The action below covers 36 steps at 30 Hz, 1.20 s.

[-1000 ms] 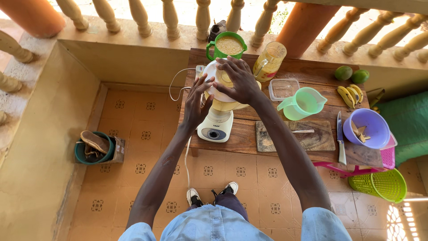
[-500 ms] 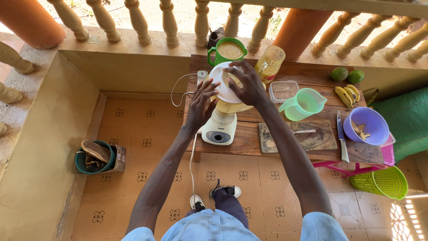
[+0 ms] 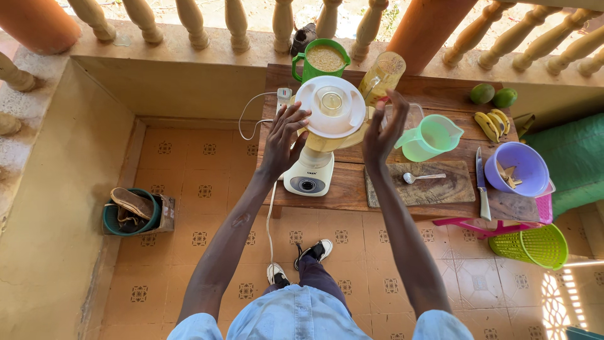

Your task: The person adds chopped banana pieces to a blender jar, pours in water, secures the lid, and blends the mixture. They then add more liquid from a pitcher and blend again, stirring briefly with a spoon between blends.

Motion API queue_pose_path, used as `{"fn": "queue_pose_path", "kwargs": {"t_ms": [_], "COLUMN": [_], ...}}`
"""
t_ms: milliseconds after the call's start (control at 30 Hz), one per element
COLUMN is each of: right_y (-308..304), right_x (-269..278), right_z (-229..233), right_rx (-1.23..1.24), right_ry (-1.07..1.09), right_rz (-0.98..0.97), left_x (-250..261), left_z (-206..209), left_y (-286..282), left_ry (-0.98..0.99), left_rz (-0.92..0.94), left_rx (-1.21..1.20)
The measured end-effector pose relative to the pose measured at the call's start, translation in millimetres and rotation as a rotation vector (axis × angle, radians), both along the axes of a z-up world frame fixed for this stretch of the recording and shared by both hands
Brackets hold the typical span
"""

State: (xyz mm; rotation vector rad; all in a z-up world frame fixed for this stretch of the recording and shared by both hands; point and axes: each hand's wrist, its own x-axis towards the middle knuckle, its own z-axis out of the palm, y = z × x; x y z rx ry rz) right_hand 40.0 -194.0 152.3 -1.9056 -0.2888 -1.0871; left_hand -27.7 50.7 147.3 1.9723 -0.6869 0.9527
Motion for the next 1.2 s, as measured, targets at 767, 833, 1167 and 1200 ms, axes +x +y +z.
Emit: {"fn": "queue_pose_path", "kwargs": {"t_ms": [767,833,1167,1200], "right_y": [-31,-34,-35,-34], "right_x": [-13,-12,-10,-10], "right_z": [-50,-28,19,23], "right_rx": [0.057,-0.059,-0.293,-0.302], "right_ry": [0.536,0.482,0.625,0.655], "right_rz": [0.503,0.483,0.371,0.355], "left_x": [3,4,11,12], "left_z": [5,8,37,44], "left_y": [12,14,28,29], "left_ry": [-0.027,-0.041,0.016,0.022], "left_rz": [-0.008,-0.01,0.023,0.021], "left_rx": [0.136,0.158,0.172,0.202]}}
